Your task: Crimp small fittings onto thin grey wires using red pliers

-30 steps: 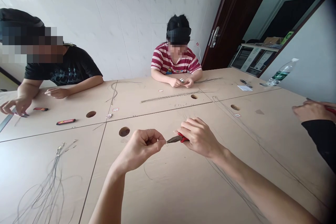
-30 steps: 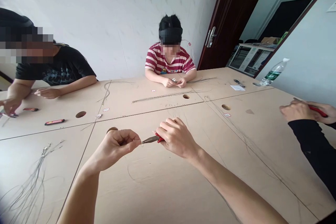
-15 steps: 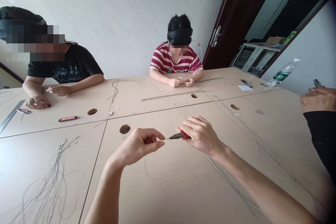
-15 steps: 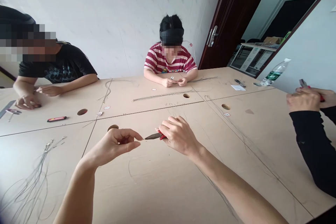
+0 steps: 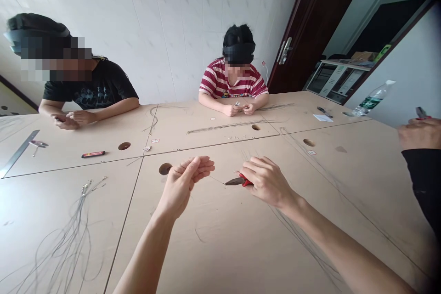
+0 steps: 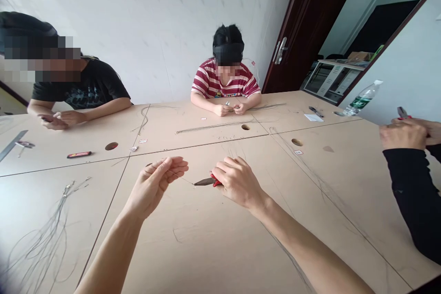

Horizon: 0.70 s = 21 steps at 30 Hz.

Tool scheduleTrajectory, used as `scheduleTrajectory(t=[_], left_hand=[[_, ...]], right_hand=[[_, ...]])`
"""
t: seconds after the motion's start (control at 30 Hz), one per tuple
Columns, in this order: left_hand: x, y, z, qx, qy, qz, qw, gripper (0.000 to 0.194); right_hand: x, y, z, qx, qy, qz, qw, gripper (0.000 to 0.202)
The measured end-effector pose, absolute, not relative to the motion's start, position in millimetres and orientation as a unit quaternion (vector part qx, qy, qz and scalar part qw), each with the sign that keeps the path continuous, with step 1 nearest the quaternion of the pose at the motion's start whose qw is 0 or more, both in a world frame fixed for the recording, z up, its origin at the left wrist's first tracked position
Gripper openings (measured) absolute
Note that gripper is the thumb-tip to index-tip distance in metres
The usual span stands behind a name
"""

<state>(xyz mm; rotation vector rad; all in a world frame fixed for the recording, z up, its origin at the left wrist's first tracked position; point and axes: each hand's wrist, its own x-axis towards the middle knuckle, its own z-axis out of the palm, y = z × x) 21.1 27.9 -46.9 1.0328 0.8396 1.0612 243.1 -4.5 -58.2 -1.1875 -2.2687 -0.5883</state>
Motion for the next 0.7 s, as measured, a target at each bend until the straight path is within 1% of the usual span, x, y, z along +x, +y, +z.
scheduleTrajectory(t=[0.07,0.13,0.23,0.37,0.7], left_hand=[[27,24,-44,0.336,0.307,0.478,0.751,0.02],[32,21,-41,0.244,0.253,0.489,0.798,0.025],[37,17,-38,0.15,0.186,0.508,0.828,0.038],[37,16,-36,0.08,0.125,0.493,0.857,0.044],[31,22,-33,0.122,0.263,0.432,0.854,0.044]], right_hand=[[242,-6,-59,-0.439,-0.837,-0.204,0.255,0.024],[241,-6,-61,-0.438,-0.839,-0.197,0.257,0.021],[241,-7,-63,-0.437,-0.841,-0.188,0.257,0.018],[240,-7,-64,-0.435,-0.847,-0.177,0.249,0.017],[241,-10,-71,-0.417,-0.869,-0.148,0.219,0.012]])
